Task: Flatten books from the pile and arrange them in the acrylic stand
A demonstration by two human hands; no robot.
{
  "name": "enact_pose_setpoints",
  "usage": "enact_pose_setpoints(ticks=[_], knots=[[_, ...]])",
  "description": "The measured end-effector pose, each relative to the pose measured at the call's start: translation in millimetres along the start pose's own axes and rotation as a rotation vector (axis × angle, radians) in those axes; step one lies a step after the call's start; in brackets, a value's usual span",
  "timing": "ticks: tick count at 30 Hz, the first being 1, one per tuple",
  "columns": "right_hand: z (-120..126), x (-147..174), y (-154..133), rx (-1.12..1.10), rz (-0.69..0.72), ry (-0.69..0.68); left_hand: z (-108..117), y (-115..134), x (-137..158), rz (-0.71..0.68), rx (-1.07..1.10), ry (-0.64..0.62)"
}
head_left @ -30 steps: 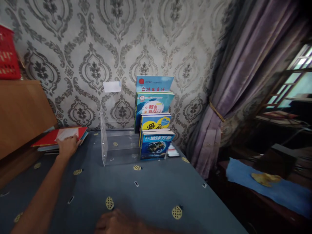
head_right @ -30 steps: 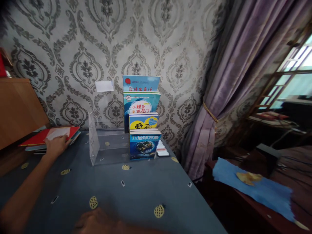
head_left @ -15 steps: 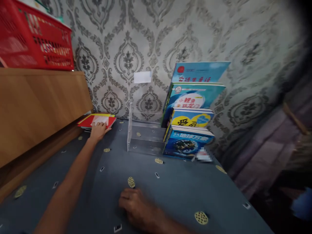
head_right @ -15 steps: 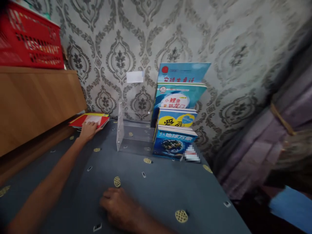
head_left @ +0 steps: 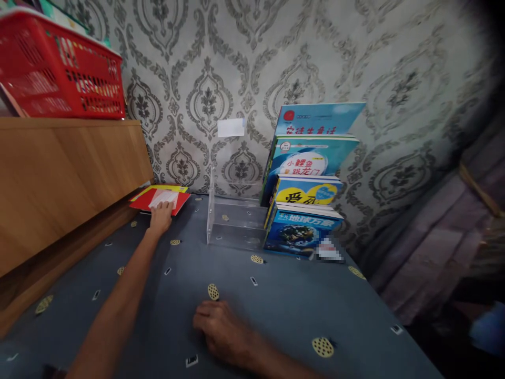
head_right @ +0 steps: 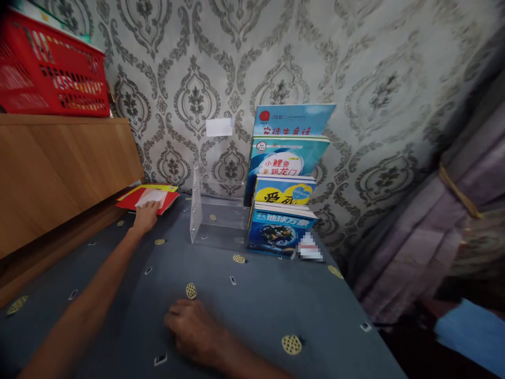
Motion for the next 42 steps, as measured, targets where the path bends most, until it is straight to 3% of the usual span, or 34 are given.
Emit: enact_pose_setpoints(ticks=[11,20,30,36,42], knots=[[-3.7,-2.9,-0.7,0.005,0.023,0.021,3.1,8.4,35.1,0.009,-0.017,-0.025],[1.2,-4.7,-1.6,-0.047,0.028,0.078,-11.3,4.4,81.3,0.090,-0.041,-0.150],[8.3,-1.2,6.4,-0.178,-0.057,0.163,19.2,16.8,101.1,0.115,-0.027,-0.149],[22.8,24.9,19.3,-0.321,-0.100,0.257,26.8,23.1,111.1,0.124,-0.023,-0.174],[48.2,67.6,50.9,-0.416,-0.168,0.347,27.1,21.5,116.9,0.137,-0.044,-0.207]])
Point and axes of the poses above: each hand's wrist, its own x-axis away from the middle knuckle, its own z-axis out of the back of the hand, y = z × x, the point moved 10 cm from there along -x, towards the middle knuckle, and after that the axes turned 12 degrees about y, right-handed, at the moved point
